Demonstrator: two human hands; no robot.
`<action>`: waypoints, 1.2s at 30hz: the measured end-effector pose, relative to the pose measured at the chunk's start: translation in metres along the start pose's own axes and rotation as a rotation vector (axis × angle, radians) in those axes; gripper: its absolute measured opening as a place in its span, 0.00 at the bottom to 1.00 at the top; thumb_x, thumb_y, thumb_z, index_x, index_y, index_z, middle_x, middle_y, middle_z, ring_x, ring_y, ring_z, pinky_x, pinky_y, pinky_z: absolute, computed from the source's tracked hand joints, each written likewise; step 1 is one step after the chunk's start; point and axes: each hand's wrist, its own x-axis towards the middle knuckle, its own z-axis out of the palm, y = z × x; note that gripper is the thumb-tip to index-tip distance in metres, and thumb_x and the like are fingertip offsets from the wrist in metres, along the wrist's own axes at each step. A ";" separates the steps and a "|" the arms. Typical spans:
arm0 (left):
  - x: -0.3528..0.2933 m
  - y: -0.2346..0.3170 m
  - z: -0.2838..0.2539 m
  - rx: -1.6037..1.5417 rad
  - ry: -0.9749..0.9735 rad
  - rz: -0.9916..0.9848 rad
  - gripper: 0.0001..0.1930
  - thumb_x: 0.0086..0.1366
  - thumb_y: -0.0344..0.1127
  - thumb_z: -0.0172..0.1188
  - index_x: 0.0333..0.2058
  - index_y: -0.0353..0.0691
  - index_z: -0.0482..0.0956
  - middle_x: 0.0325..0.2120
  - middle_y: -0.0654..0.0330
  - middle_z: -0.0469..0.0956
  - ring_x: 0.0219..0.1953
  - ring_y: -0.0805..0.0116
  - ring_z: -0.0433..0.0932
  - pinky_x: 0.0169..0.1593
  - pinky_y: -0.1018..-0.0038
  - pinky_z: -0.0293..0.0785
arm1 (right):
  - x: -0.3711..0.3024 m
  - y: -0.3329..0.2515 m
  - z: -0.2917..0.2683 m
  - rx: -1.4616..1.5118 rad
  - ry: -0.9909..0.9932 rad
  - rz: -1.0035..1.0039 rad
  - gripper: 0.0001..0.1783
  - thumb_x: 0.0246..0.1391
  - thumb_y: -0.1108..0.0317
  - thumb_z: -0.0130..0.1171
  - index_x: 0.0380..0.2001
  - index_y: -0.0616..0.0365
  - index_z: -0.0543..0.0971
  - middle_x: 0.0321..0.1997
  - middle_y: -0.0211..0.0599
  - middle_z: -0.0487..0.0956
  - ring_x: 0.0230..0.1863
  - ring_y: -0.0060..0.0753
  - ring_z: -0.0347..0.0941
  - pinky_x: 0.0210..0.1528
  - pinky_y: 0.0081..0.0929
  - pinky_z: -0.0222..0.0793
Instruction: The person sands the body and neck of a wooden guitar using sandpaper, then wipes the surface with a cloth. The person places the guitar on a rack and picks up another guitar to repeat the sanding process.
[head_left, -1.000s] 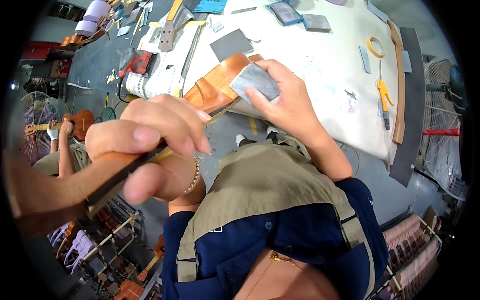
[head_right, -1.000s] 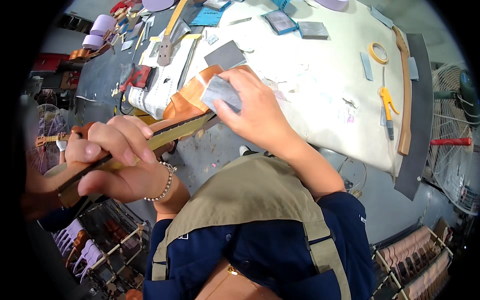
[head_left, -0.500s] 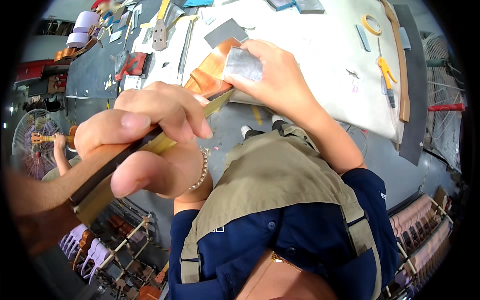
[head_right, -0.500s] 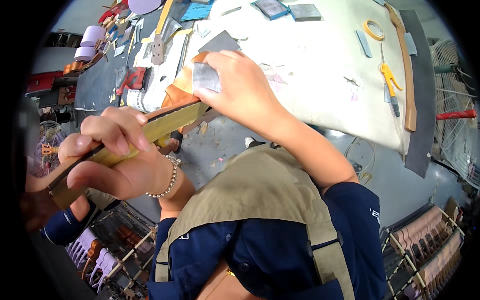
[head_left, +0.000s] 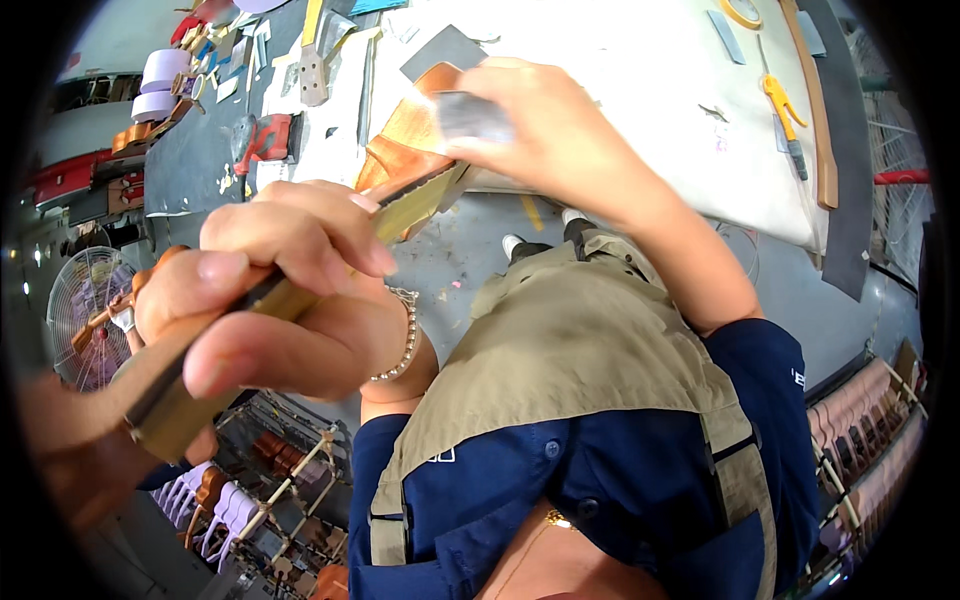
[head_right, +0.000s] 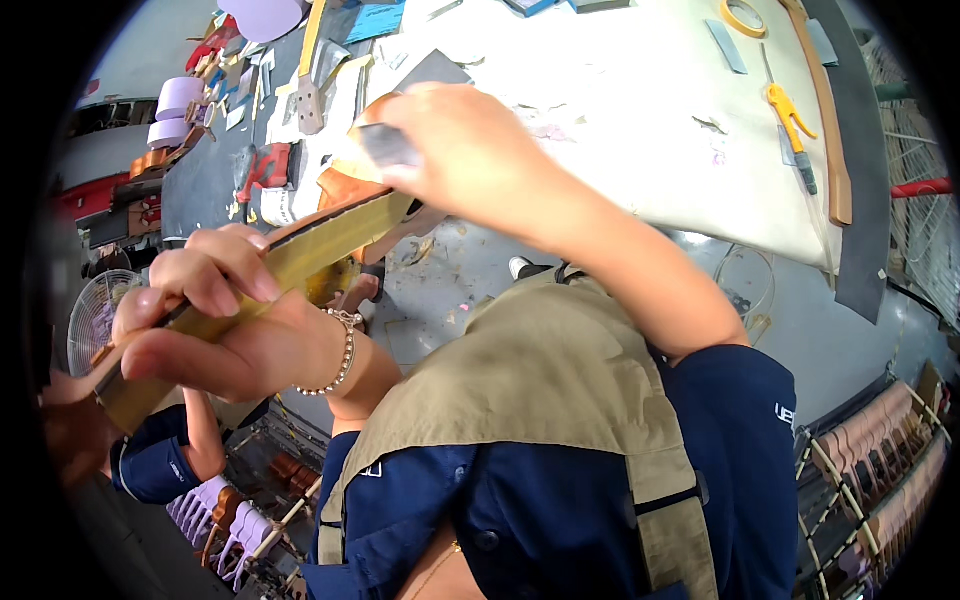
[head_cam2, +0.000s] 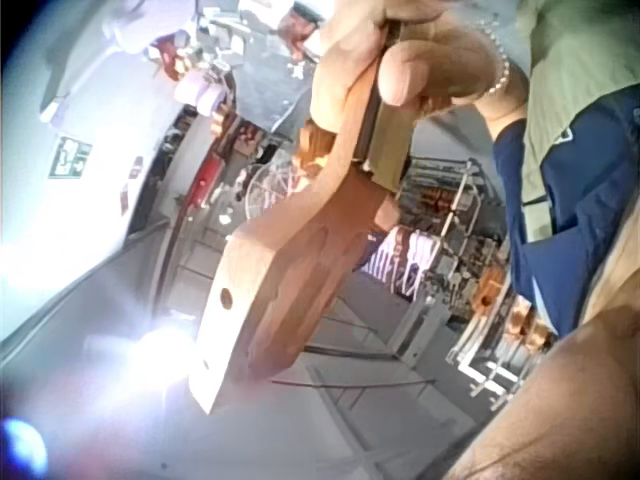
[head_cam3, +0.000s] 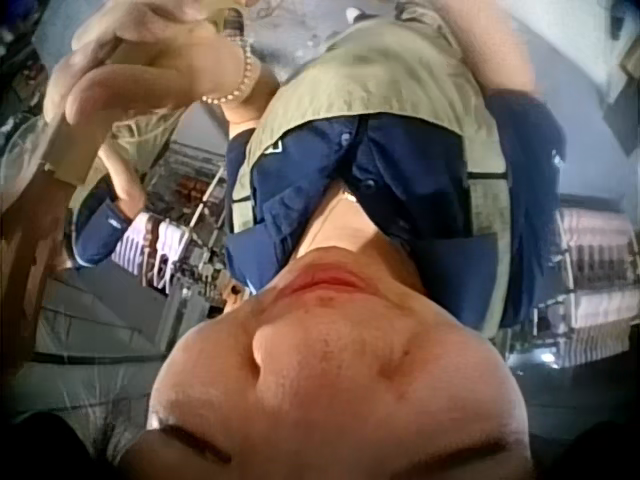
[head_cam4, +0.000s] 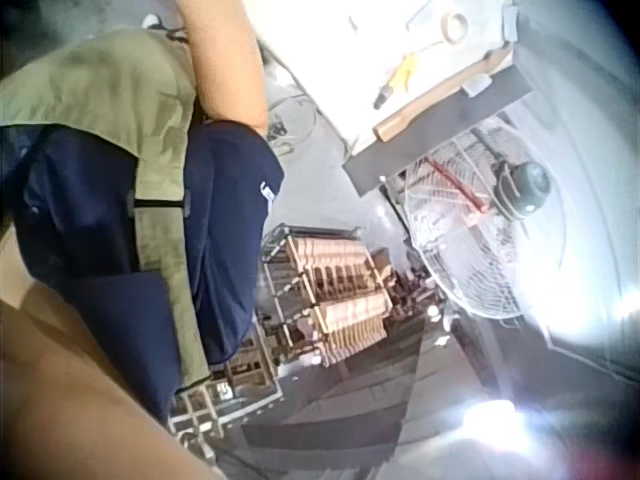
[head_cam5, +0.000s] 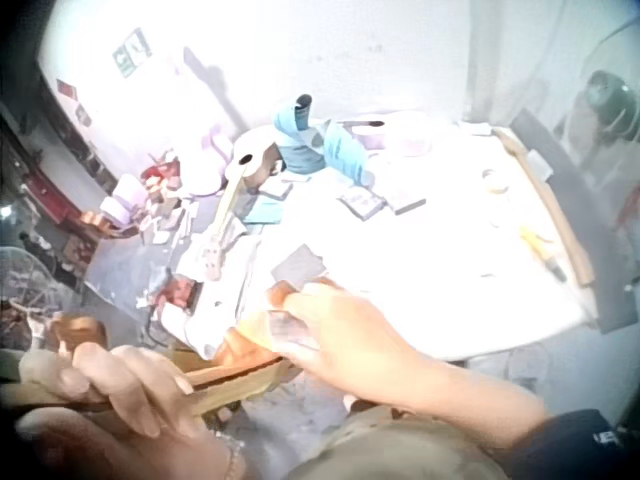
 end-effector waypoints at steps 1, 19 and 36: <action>0.002 -0.003 -0.001 -0.021 0.052 0.028 0.22 0.67 0.56 0.33 0.40 0.42 0.62 0.17 0.60 0.65 0.11 0.71 0.62 0.17 0.77 0.63 | -0.007 0.007 -0.002 -0.004 0.023 -0.077 0.20 0.40 0.63 0.65 0.35 0.65 0.76 0.34 0.46 0.77 0.34 0.43 0.73 0.38 0.32 0.69; 0.006 0.004 -0.019 0.008 -0.075 -0.079 0.21 0.66 0.57 0.40 0.42 0.47 0.72 0.21 0.63 0.70 0.16 0.71 0.65 0.27 0.69 0.65 | 0.024 -0.001 0.022 -0.006 -0.013 0.104 0.24 0.33 0.55 0.65 0.36 0.55 0.78 0.31 0.41 0.79 0.35 0.44 0.75 0.37 0.41 0.67; 0.016 -0.009 -0.018 0.046 -0.092 -0.048 0.23 0.67 0.57 0.34 0.40 0.49 0.73 0.17 0.66 0.68 0.13 0.72 0.65 0.26 0.69 0.69 | 0.030 0.000 0.011 0.089 -0.126 0.249 0.21 0.37 0.56 0.63 0.34 0.58 0.78 0.27 0.43 0.78 0.32 0.45 0.75 0.37 0.36 0.69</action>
